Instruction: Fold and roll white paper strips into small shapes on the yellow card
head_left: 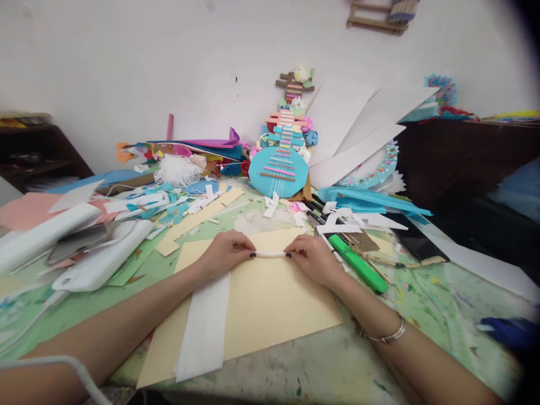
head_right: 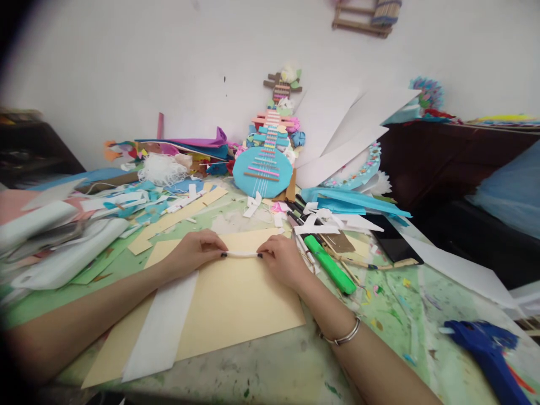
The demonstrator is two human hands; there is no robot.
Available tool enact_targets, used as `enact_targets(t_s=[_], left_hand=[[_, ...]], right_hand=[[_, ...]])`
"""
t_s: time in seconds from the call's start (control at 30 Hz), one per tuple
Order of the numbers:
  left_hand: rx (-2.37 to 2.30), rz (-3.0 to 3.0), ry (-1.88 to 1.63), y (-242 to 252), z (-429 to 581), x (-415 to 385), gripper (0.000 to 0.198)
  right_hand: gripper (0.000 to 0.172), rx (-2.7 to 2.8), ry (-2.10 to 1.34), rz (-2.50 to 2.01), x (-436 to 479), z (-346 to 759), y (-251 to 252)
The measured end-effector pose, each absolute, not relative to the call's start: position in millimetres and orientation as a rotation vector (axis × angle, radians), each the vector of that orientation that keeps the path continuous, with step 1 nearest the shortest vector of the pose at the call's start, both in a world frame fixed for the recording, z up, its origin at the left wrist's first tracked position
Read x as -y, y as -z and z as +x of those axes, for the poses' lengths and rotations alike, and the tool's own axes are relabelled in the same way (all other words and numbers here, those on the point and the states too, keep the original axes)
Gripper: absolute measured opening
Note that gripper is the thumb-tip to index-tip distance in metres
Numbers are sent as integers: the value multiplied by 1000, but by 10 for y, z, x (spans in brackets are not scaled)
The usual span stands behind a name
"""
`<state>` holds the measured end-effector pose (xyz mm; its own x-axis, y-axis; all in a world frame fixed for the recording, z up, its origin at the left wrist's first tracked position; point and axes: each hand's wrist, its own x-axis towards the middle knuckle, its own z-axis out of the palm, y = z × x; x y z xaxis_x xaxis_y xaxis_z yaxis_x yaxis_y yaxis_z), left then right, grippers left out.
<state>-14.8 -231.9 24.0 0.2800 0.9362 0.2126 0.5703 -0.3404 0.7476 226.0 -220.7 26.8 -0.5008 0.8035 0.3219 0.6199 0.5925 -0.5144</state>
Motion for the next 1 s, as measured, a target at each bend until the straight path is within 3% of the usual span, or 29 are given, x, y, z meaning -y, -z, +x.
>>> enact_targets(t_s=[0.23,1.0], left_hand=[[-1352,2030,-871,-220,-141,2312,11],[-1219,2021,-921,-293,-103,2350,17]], right_hand=[[16,2350,-345,-992,2206,2192,-190],[20,2331,-493,-1046,2314,2050,-262]])
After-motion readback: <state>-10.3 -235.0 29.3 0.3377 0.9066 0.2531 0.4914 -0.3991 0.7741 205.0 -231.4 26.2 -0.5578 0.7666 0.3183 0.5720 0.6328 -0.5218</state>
